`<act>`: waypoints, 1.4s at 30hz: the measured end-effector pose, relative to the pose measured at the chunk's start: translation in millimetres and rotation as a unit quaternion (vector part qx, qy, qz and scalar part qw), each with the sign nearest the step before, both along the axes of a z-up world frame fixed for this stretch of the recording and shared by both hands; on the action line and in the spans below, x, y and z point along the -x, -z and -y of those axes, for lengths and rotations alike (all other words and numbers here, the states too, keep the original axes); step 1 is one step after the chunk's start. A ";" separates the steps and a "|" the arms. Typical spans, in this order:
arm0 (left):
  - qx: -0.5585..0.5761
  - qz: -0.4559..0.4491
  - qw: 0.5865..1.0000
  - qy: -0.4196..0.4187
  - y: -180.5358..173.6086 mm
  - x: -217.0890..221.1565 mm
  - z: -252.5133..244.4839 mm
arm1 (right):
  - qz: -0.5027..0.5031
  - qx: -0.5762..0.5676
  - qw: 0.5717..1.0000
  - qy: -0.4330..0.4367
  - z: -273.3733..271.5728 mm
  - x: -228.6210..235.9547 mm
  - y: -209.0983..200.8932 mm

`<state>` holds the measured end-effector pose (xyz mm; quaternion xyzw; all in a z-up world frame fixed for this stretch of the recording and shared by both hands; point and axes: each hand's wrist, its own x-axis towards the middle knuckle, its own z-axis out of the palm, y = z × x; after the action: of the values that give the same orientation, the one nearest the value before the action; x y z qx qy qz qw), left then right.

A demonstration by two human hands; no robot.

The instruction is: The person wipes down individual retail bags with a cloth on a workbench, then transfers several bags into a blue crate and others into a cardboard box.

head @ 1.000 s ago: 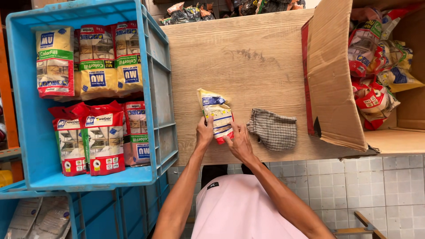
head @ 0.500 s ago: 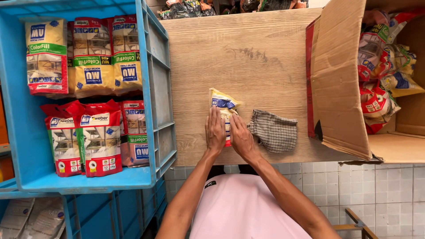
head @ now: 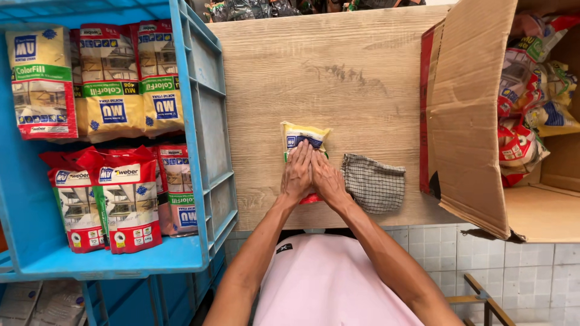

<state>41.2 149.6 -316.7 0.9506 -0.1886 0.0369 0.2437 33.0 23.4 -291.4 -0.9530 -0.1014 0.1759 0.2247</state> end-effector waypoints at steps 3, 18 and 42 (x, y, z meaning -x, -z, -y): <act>-0.019 -0.011 1.000 0.006 -0.3 -3.2 -1.1 | -0.021 -0.001 1.000 -0.008 1.0 -10.1 6.4; 0.100 -0.056 0.981 -0.158 -25.2 43.4 -6.0 | 0.009 -0.033 0.998 0.057 -8.8 54.2 -60.7; -0.130 -0.191 0.967 0.109 -45.8 4.6 -34.6 | -0.097 -0.104 0.989 -0.039 -5.6 -8.7 -91.5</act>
<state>36.5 184.3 -270.9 0.9375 -0.2438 -0.1964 0.1521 41.7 29.0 -199.9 -0.8982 -0.1336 0.2645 0.3247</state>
